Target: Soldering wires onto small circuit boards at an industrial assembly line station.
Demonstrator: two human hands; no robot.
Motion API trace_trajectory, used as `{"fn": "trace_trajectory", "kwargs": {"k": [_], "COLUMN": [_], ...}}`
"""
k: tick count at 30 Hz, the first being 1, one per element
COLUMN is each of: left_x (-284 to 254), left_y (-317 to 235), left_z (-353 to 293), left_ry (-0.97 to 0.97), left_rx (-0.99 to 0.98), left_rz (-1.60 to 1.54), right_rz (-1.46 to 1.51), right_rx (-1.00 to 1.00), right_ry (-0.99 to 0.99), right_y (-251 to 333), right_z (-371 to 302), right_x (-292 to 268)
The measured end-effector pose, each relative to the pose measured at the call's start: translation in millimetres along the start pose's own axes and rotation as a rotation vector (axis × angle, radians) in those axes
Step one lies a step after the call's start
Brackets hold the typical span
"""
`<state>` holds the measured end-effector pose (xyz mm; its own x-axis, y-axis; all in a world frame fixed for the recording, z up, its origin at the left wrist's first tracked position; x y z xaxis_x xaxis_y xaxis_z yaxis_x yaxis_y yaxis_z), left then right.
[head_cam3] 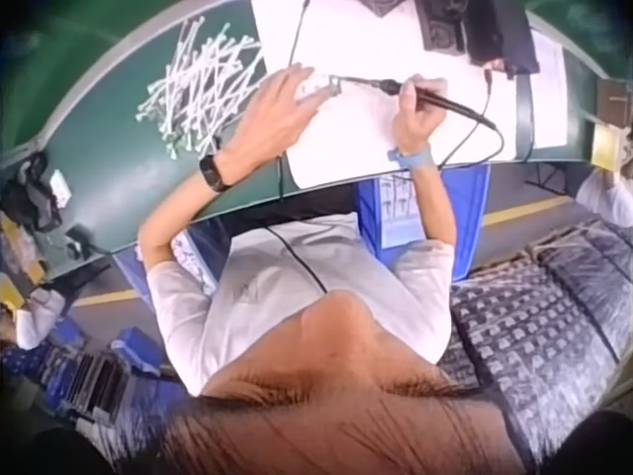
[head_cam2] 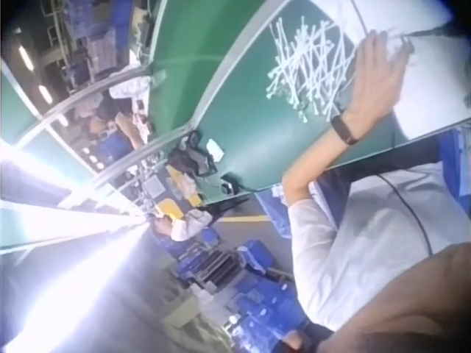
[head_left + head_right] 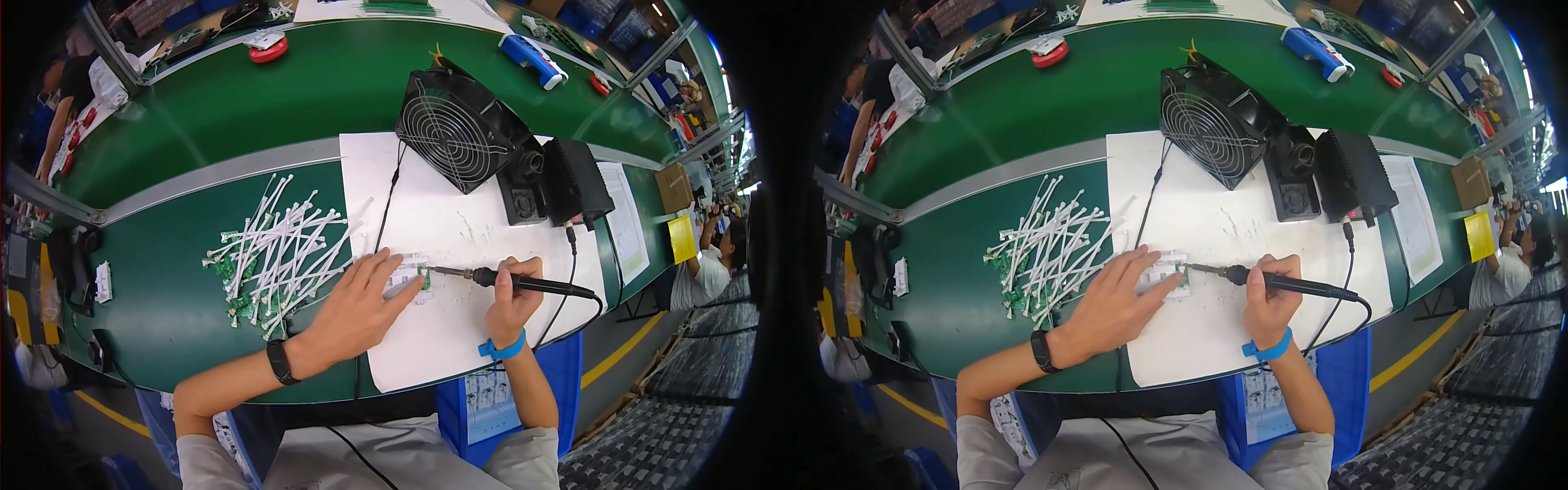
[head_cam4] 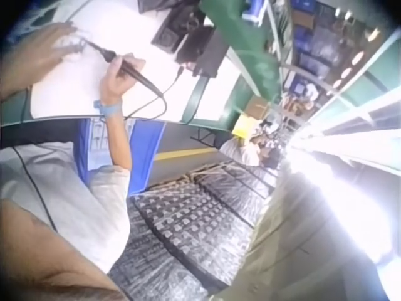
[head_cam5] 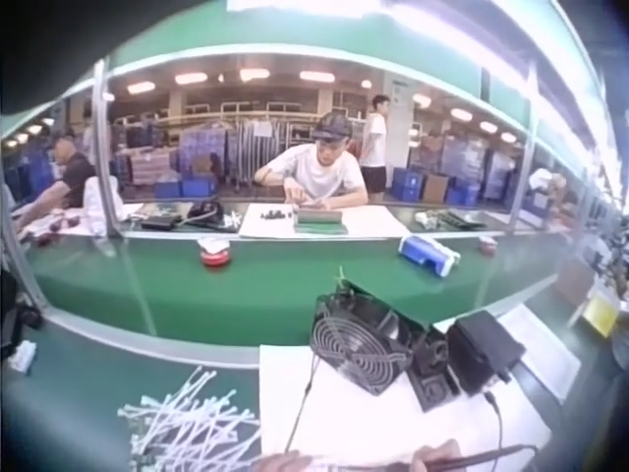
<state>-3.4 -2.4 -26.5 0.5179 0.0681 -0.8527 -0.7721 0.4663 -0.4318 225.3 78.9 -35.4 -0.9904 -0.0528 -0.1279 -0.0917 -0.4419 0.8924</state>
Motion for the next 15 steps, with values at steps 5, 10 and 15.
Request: {"fn": "trace_trajectory", "kwargs": {"k": [5, 10, 15], "left_x": [-0.4, -2.3, -1.1], "left_y": [-2.0, -3.0, -1.9], "left_z": [-0.2, 1.4, 1.6], "left_ry": [0.003, 0.017, 0.019], "left_rx": [-0.021, -0.028, -0.021], "left_rz": [-0.003, 0.023, 0.021], "right_rz": [0.017, 0.035, 0.088], "right_rx": [0.1, 0.185, 0.223], "right_ry": [-0.051, -0.086, -0.085], "right_y": [-0.1, -3.3, -3.2], "right_z": [-1.6, -1.5, -0.4], "right_x": [1.0, -0.1, 0.0]}}
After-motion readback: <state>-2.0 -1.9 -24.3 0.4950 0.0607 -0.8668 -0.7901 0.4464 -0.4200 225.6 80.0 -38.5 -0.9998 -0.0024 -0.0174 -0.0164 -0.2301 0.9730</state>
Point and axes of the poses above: each hand's wrist, its own z-axis towards the middle knuckle, its own x-axis out of the palm, y = z × x, the point moved 2 cm from there along z, towards the middle knuckle, and after that the axes turned 6 degrees about -z, right-handed, at the moved point
